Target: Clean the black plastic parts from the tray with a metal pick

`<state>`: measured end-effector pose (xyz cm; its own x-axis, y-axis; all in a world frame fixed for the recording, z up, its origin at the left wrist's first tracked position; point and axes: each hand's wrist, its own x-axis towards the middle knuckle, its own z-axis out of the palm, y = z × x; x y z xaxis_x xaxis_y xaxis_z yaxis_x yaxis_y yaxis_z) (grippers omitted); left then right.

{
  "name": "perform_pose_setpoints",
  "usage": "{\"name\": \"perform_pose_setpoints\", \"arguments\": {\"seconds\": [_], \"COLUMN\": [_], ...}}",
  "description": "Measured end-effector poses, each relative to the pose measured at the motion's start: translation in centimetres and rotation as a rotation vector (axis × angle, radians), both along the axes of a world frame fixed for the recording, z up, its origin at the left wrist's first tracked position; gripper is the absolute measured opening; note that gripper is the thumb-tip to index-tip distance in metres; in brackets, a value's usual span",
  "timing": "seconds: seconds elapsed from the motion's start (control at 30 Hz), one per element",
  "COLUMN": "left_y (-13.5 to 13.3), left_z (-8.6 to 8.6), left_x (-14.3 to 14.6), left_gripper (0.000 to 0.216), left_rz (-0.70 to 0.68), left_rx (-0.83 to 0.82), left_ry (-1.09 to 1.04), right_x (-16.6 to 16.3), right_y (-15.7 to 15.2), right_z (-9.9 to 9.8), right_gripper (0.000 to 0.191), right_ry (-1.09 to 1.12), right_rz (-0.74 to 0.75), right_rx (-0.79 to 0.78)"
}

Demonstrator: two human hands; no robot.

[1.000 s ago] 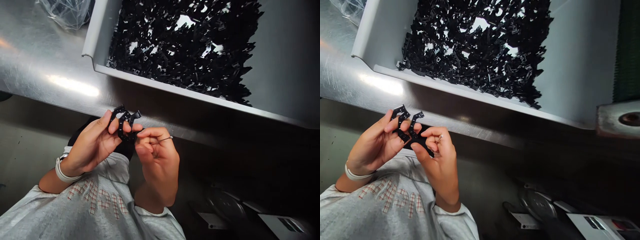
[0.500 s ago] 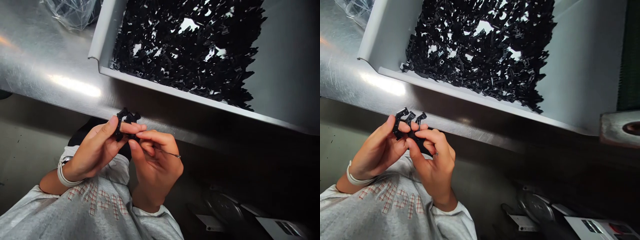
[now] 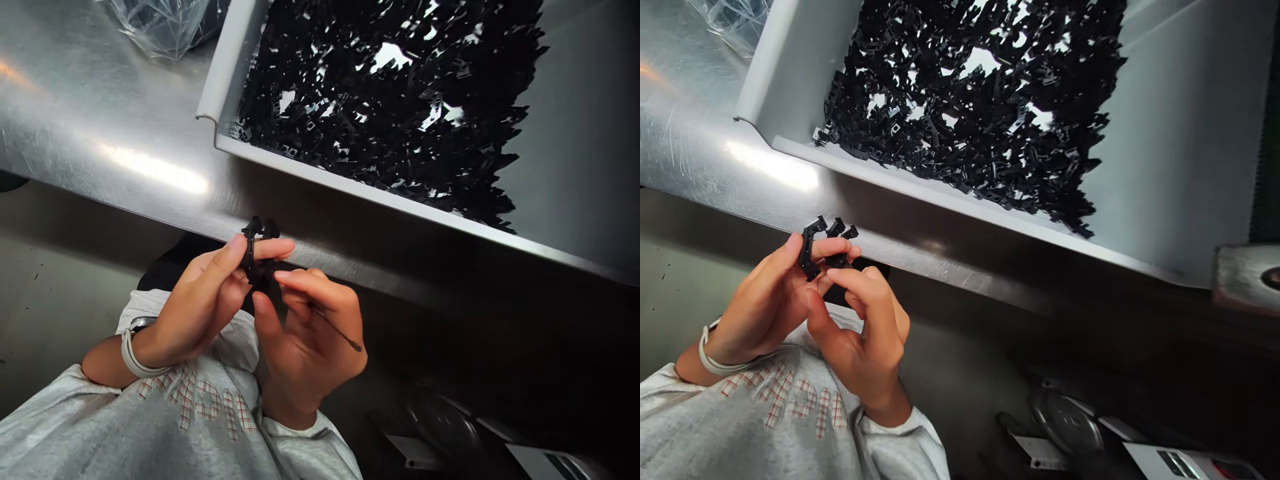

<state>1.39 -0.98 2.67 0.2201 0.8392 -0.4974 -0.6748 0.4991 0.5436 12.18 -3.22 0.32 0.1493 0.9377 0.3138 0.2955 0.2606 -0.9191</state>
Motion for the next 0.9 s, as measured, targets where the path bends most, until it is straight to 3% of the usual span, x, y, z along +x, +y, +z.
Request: {"name": "perform_pose_setpoints", "arguments": {"seconds": [0.3, 0.63, 0.77, 0.9], "left_y": [-0.7, -0.5, -0.5, -0.1], "left_z": [-0.8, -1.6, -1.8, -1.7], "left_x": [-0.4, -0.4, -0.7, -1.2], "left_gripper": [0.032, 0.032, 0.033, 0.028], "left_rz": [0.014, -0.021, -0.049, -0.076], "left_rx": [0.101, 0.143, 0.263, 0.496], "left_ry": [0.252, 0.322, 0.376, 0.554], "right_x": [0.4, 0.8, 0.8, 0.9], "right_y": [0.7, 1.1, 1.3, 1.2], "right_z": [0.5, 0.3, 0.2, 0.0], "right_gripper": [0.007, 0.009, 0.011, 0.013], "right_ry": [0.073, 0.078, 0.066, 0.055], "right_rz": [0.09, 0.092, 0.098, 0.094], "right_rx": [-0.197, -0.24, -0.231, -0.203]}}
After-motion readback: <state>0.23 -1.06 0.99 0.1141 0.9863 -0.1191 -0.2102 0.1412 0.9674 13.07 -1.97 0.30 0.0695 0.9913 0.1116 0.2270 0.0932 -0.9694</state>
